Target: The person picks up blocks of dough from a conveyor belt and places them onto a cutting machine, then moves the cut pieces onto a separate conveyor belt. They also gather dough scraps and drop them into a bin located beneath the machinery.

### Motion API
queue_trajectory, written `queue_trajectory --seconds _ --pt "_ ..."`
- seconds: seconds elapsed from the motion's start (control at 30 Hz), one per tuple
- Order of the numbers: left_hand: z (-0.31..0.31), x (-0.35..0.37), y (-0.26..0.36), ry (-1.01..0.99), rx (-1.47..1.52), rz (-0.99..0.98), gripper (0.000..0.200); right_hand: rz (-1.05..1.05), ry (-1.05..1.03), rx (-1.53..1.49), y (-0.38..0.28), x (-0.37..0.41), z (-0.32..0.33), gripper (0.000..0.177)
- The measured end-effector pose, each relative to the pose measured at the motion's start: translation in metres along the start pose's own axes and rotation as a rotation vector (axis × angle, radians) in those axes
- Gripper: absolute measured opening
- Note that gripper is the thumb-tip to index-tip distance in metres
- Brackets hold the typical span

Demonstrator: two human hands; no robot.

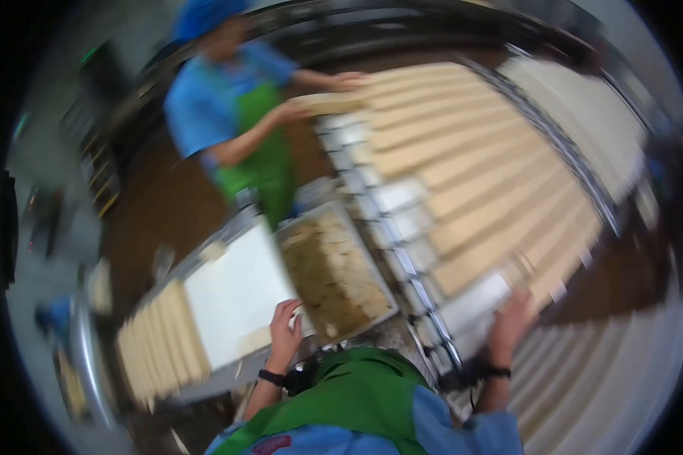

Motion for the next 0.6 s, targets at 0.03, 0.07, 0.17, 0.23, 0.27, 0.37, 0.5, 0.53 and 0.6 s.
queue_trajectory --seconds 0.03,0.07,0.17,0.23,0.27,0.37,0.5,0.53,0.6 --pt "0.024 0.008 -0.011 0.119 -0.007 0.0 0.031 0.023 0.003 -0.025 0.003 -0.002 -0.012 0.088" --pt "0.051 0.016 -0.015 0.237 -0.085 -0.009 0.03 0.019 -0.036 0.017 0.004 -0.003 -0.013 0.089" --pt "0.138 0.07 -0.045 0.643 -0.372 0.222 0.038 0.073 -0.443 0.519 -0.015 -0.007 0.026 0.098" --pt "0.181 0.116 -0.058 0.878 -0.595 0.472 0.05 0.012 -0.139 0.508 -0.016 -0.031 0.029 0.09" --pt "0.197 0.14 -0.073 0.974 -0.599 0.6 0.056 0.246 0.558 0.621 -0.058 -0.019 0.047 0.087" --pt "0.234 0.202 -0.117 1.161 -0.555 0.896 0.072 0.455 0.196 -0.112 -0.197 -0.031 0.11 0.053" --pt "0.271 0.227 -0.156 1.221 -0.421 0.884 0.077 1.297 -0.054 -0.761 -0.459 0.155 0.221 0.049" --pt "0.279 0.227 -0.162 1.224 -0.381 0.827 0.077 1.515 -0.118 -0.891 -0.506 0.204 0.237 0.047" --pt "0.287 0.22 -0.174 1.126 -0.317 0.809 0.078 1.804 -0.194 -0.919 -0.577 0.282 0.26 0.045"
Point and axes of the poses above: each hand's wrist, its own x-axis away from the middle knuckle, its own z-axis out of the back of the hand, y = z × x, the point moved 9 cm from there along -x, towards the middle knuckle, and after that the axes turned 10 degrees about x, right-handed, at the moved point
